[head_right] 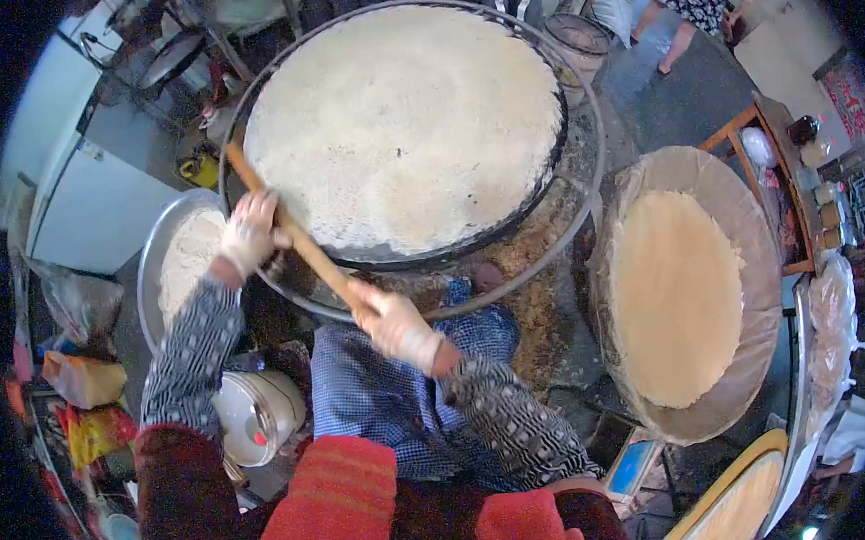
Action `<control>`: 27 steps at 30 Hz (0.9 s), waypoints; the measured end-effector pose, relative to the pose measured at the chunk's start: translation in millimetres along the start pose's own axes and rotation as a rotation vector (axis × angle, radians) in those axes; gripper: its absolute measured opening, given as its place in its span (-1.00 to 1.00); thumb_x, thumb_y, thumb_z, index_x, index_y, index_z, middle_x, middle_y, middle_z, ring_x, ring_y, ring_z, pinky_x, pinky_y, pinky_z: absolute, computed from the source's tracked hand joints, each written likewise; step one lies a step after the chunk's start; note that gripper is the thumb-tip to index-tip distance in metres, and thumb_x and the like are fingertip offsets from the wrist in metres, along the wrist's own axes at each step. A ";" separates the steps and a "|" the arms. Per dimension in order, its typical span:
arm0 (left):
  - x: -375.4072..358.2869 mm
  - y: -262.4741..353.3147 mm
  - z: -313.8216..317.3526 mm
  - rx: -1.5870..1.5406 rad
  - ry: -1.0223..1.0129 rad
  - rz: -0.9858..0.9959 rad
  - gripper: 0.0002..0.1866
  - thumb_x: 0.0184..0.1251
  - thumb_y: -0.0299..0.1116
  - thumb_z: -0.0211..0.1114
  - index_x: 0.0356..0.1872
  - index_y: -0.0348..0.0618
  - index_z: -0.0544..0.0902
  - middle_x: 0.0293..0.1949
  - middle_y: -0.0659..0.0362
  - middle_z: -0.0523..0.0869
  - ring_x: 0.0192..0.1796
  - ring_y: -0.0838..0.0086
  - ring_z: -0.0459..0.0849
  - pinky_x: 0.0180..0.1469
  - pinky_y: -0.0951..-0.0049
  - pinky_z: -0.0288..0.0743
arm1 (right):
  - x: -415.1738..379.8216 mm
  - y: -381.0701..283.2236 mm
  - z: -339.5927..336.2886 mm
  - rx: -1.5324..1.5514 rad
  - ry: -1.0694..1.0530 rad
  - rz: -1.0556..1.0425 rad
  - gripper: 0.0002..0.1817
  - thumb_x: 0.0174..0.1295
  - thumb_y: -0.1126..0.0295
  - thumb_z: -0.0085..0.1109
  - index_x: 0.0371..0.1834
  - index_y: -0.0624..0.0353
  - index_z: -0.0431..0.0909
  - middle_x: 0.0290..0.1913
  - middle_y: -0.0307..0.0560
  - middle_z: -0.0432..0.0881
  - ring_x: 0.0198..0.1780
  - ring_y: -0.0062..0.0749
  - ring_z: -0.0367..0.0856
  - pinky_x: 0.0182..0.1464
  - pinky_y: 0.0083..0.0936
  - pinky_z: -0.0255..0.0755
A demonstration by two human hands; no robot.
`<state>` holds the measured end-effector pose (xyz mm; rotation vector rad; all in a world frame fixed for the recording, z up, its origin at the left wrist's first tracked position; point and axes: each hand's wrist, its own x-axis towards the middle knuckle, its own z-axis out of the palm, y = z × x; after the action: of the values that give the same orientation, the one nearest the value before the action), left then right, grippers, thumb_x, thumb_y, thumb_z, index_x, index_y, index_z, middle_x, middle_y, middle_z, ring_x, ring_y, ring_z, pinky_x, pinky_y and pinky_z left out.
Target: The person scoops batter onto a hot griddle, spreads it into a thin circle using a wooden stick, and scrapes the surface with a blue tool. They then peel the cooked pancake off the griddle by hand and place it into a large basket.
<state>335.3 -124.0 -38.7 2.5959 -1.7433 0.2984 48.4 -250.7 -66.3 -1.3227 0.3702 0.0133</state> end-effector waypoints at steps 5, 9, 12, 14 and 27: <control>-37.9 87.4 -22.1 -0.230 0.100 0.040 0.07 -0.24 0.20 0.44 0.26 -0.39 0.32 0.24 -0.23 0.39 0.36 -0.12 0.28 0.42 0.01 0.07 | -111.7 28.5 -12.6 -0.576 0.255 -0.236 -0.46 0.27 0.28 0.18 0.32 0.08 0.36 -0.28 0.23 0.66 -0.31 0.00 0.70 -0.34 -0.27 0.53; 66.3 197.7 -47.9 -0.465 0.244 0.443 0.09 -0.12 0.37 0.16 0.25 -0.46 0.31 0.27 -0.23 0.37 0.42 -0.04 0.22 0.47 0.07 0.02 | -193.0 23.8 -20.1 -0.318 0.640 -0.214 -0.45 0.35 0.30 0.08 0.39 0.14 0.26 -0.47 -0.06 0.60 -0.60 -0.37 0.54 -0.55 -0.43 0.42; 133.0 255.9 -9.6 -0.326 0.040 0.554 -0.12 -0.12 0.19 0.33 0.12 -0.38 0.45 0.16 -0.17 0.48 0.38 -0.02 0.30 0.47 0.15 0.06 | -196.9 -5.2 -25.7 0.219 0.648 0.147 -0.42 0.41 0.29 -0.01 0.46 0.13 0.14 -0.60 -0.25 0.41 -0.70 -0.60 0.31 -0.63 -0.57 0.28; 153.5 257.2 -13.0 -0.231 -0.164 0.540 -0.26 -0.14 0.11 0.39 -0.03 -0.32 0.53 0.06 -0.12 0.55 0.32 -0.03 0.36 0.44 0.16 0.13 | -187.2 -7.5 -38.5 0.559 0.499 0.141 -0.41 0.46 0.21 -0.10 0.50 0.07 0.06 -0.68 -0.32 0.26 -0.74 -0.67 0.15 -0.66 -0.64 0.13; 24.6 45.8 -3.5 -0.110 0.000 0.109 -0.41 0.04 -0.19 0.36 0.07 -0.30 0.45 0.08 -0.08 0.55 0.26 0.01 0.43 0.34 0.14 0.26 | -61.7 -0.8 -4.7 0.343 0.030 0.149 -0.47 0.41 0.32 0.01 0.44 -0.15 0.23 -0.53 -0.41 0.35 -0.71 -0.78 0.22 -0.72 -0.81 0.13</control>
<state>301.7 -163.7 -36.2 2.4315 -1.8490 0.1968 -10.7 -243.0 -49.7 -0.9556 0.4737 0.0529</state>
